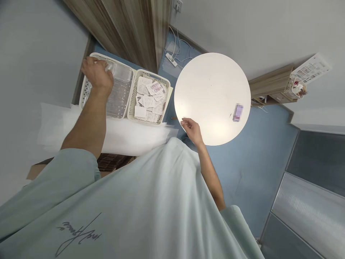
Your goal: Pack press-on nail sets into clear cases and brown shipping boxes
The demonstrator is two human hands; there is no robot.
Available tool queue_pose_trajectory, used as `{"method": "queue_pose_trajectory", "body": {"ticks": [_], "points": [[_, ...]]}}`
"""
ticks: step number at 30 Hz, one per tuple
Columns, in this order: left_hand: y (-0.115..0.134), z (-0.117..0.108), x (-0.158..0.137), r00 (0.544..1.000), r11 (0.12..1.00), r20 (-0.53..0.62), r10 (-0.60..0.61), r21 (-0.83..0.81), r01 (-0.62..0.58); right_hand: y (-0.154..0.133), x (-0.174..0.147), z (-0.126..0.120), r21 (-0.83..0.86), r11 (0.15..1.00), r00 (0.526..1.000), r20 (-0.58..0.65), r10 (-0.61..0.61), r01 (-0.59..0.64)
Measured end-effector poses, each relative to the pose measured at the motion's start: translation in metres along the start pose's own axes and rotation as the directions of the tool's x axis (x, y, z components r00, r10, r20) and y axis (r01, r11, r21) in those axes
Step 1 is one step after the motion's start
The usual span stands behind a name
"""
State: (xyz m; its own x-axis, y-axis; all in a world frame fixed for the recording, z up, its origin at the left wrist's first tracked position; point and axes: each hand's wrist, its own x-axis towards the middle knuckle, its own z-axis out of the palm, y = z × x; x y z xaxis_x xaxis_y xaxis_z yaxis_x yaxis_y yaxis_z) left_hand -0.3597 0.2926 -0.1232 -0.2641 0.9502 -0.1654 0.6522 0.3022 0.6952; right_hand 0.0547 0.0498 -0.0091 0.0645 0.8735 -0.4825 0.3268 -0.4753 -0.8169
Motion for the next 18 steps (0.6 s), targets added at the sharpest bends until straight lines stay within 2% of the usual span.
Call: {"method": "queue_pose_trajectory", "body": {"ticks": [1,3,4,7,9,11,14,18], "points": [[0.003,-0.005,-0.003,0.993,0.993,-0.018,-0.114,0.030,0.115,-0.001,0.001,0.000,0.000,1.000,1.000,0.008,0.001,-0.001],[0.011,-0.014,-0.011,0.976,0.979,-0.074,-0.204,0.003,0.205,-0.004,0.003,0.002,0.004,1.000,1.000,0.023,-0.004,0.003],[0.016,-0.017,-0.016,0.976,0.980,-0.089,-0.198,-0.036,0.195,-0.007,0.005,0.003,0.005,1.000,1.000,0.027,-0.009,0.009],[0.034,-0.019,-0.042,0.987,0.984,-0.095,-0.130,-0.133,0.116,-0.016,0.007,0.006,0.019,0.999,0.998,0.044,-0.035,0.034],[0.050,-0.010,-0.067,0.990,0.979,-0.108,-0.085,-0.193,0.063,-0.023,0.008,0.007,0.045,0.998,0.996,0.064,-0.055,0.052],[0.069,0.004,-0.100,0.998,0.954,-0.052,-0.034,-0.299,0.017,-0.029,0.010,0.005,0.073,0.995,0.993,0.088,-0.074,0.068],[0.101,0.028,-0.162,0.997,0.886,0.072,0.010,-0.464,0.025,-0.037,0.013,-0.002,0.121,0.989,0.986,0.127,-0.106,0.091],[0.141,0.047,-0.247,0.957,0.804,0.231,0.173,-0.595,-0.002,-0.041,0.017,-0.021,0.226,0.966,0.968,0.182,-0.173,0.130]]}}
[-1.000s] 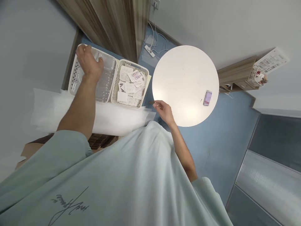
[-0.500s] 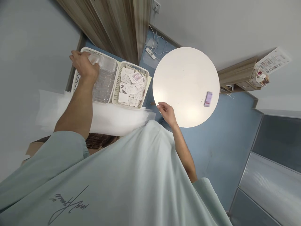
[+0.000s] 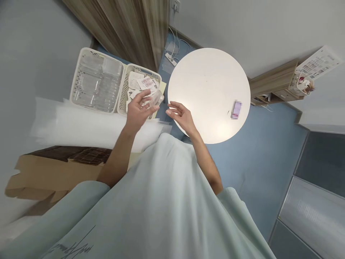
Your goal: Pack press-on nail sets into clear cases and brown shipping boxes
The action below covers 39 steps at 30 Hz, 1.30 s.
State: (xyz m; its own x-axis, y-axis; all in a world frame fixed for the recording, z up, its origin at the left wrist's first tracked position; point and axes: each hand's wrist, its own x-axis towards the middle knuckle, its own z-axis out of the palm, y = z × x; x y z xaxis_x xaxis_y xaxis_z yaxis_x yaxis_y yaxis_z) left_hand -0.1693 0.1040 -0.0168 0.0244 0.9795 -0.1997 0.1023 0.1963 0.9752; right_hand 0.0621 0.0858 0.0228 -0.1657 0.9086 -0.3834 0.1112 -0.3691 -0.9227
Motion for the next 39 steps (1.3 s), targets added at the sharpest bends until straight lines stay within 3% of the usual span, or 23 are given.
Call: {"method": "queue_pose_trajectory", "body": {"ticks": [3,7,17,24,32,39], "points": [[0.016,0.032,-0.040,0.997,0.998,0.081,0.017,-0.065,-0.012,-0.001,-0.008,-0.020,0.041,0.999,0.997,0.071,-0.026,0.023],[0.033,0.068,-0.067,0.988,0.995,0.156,-0.013,-0.092,0.028,0.004,-0.030,-0.052,0.069,0.997,0.991,0.127,-0.047,0.039],[0.065,0.153,-0.083,0.944,0.993,0.323,-0.063,-0.072,0.091,0.023,-0.081,-0.138,0.093,0.995,0.991,0.129,-0.044,0.032],[0.049,0.201,-0.089,0.895,0.976,0.413,-0.171,-0.051,0.210,0.059,-0.101,-0.184,0.190,0.980,0.993,0.117,0.035,-0.057],[0.029,0.228,-0.100,0.853,0.963,0.476,-0.212,-0.047,0.265,0.090,-0.117,-0.208,0.223,0.969,0.989,0.122,0.083,-0.109],[0.037,0.217,-0.096,0.786,0.933,0.560,-0.262,-0.061,0.355,0.083,-0.125,-0.221,0.240,0.961,0.975,0.202,0.091,-0.139]]}}
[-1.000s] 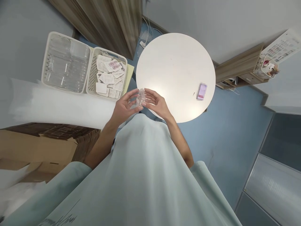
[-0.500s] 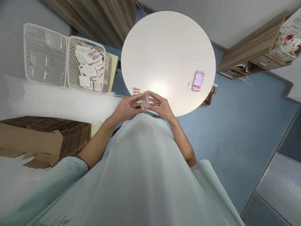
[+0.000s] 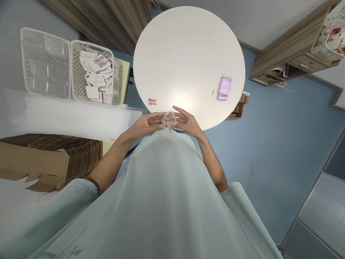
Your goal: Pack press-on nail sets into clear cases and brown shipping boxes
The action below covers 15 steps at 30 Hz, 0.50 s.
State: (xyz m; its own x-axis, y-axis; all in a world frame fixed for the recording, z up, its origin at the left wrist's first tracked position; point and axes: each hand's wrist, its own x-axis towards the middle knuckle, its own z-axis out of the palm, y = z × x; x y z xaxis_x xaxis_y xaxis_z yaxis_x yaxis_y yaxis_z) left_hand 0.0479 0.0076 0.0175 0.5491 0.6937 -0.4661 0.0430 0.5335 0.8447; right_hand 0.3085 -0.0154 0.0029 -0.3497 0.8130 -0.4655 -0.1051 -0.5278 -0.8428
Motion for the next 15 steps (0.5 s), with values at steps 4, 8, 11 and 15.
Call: {"method": "queue_pose_trajectory", "body": {"ticks": [4,8,11,15], "points": [[0.005,-0.011,-0.003,0.999,0.997,-0.037,-0.036,-0.075,0.033,-0.007,-0.002,-0.003,-0.004,1.000,0.999,0.029,-0.027,0.027],[0.007,-0.020,0.001,0.993,0.996,-0.117,-0.035,-0.087,0.025,-0.005,0.000,-0.004,-0.059,0.998,1.000,-0.023,-0.021,0.020],[0.005,-0.026,0.004,0.979,0.996,-0.197,-0.042,-0.084,0.026,-0.001,0.001,-0.001,-0.084,0.996,0.999,-0.046,-0.013,0.009],[-0.001,-0.032,0.006,0.959,0.988,-0.281,-0.037,-0.156,-0.008,0.004,0.003,0.011,-0.100,0.994,0.994,-0.092,-0.055,0.045]]}}
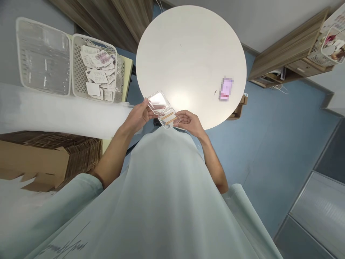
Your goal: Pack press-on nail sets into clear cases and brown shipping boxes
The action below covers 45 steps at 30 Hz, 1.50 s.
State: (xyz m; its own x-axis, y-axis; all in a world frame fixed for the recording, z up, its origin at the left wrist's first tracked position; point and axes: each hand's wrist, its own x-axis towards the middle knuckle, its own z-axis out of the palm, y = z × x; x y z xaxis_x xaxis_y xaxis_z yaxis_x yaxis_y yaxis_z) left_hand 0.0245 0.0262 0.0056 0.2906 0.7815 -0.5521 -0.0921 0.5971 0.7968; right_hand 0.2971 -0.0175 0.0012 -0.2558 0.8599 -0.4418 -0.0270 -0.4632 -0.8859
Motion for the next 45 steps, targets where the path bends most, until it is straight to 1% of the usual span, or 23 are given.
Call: {"method": "queue_pose_trajectory", "body": {"ticks": [5,9,12,14,16,18,21,23,26,30,33,35,36,38,42,45], "points": [[-0.007,-0.003,-0.001,1.000,0.980,-0.005,0.003,-0.199,-0.004,0.004,0.005,0.025,-0.045,0.999,0.998,-0.057,-0.029,0.026],[-0.007,-0.013,-0.005,0.996,0.954,-0.086,-0.025,-0.300,-0.001,0.006,0.013,0.043,-0.098,0.993,0.995,-0.075,-0.073,0.065],[-0.006,-0.033,-0.012,0.982,0.942,-0.181,-0.046,-0.334,-0.017,0.010,0.031,0.044,-0.186,0.979,0.988,-0.112,-0.110,0.088],[-0.006,-0.052,-0.018,0.965,0.938,-0.255,-0.056,-0.345,-0.036,0.019,0.052,0.041,-0.280,0.955,0.980,-0.139,-0.139,0.096],[-0.009,-0.073,-0.026,0.945,0.935,-0.319,-0.068,-0.350,-0.051,0.033,0.079,0.037,-0.391,0.918,0.981,-0.139,-0.133,0.069],[-0.014,-0.091,-0.035,0.926,0.931,-0.368,-0.085,-0.361,-0.058,0.051,0.109,0.038,-0.510,0.860,0.987,-0.128,-0.099,0.020],[-0.023,-0.109,-0.049,0.902,0.920,-0.416,-0.114,-0.387,-0.062,0.080,0.154,0.046,-0.689,0.723,0.996,-0.090,-0.027,-0.042],[-0.029,-0.114,-0.058,0.887,0.914,-0.444,-0.125,-0.400,-0.071,0.096,0.180,0.055,-0.778,0.622,0.996,-0.088,0.022,-0.082],[-0.035,-0.117,-0.070,0.869,0.905,-0.477,-0.127,-0.414,-0.095,0.113,0.212,0.069,-0.870,0.481,0.994,-0.086,0.062,-0.105],[-0.038,-0.120,-0.085,0.862,0.896,-0.493,-0.117,-0.427,-0.123,0.125,0.236,0.087,-0.922,0.368,0.992,-0.098,0.074,-0.118],[-0.040,-0.124,-0.093,0.867,0.893,-0.488,-0.104,-0.430,-0.135,0.129,0.243,0.100,-0.955,0.272,0.993,-0.103,0.054,-0.114],[-0.041,-0.128,-0.096,0.874,0.890,-0.476,-0.098,-0.435,-0.137,0.129,0.244,0.106,-0.964,0.237,0.992,-0.112,0.052,-0.121],[-0.041,-0.129,-0.096,0.878,0.889,-0.469,-0.097,-0.437,-0.136,0.129,0.244,0.109,-0.962,0.240,0.992,-0.121,0.045,-0.128],[-0.041,-0.131,-0.095,0.885,0.887,-0.456,-0.097,-0.442,-0.131,0.127,0.240,0.110,-0.944,0.293,0.988,-0.147,0.037,-0.152],[-0.039,-0.131,-0.083,0.902,0.892,-0.419,-0.103,-0.440,-0.103,0.123,0.222,0.099,-0.846,0.494,0.980,-0.170,0.102,-0.198],[-0.035,-0.126,-0.068,0.922,0.899,-0.368,-0.118,-0.434,-0.059,0.117,0.196,0.083,-0.771,0.608,0.981,-0.169,0.092,-0.190]]}}
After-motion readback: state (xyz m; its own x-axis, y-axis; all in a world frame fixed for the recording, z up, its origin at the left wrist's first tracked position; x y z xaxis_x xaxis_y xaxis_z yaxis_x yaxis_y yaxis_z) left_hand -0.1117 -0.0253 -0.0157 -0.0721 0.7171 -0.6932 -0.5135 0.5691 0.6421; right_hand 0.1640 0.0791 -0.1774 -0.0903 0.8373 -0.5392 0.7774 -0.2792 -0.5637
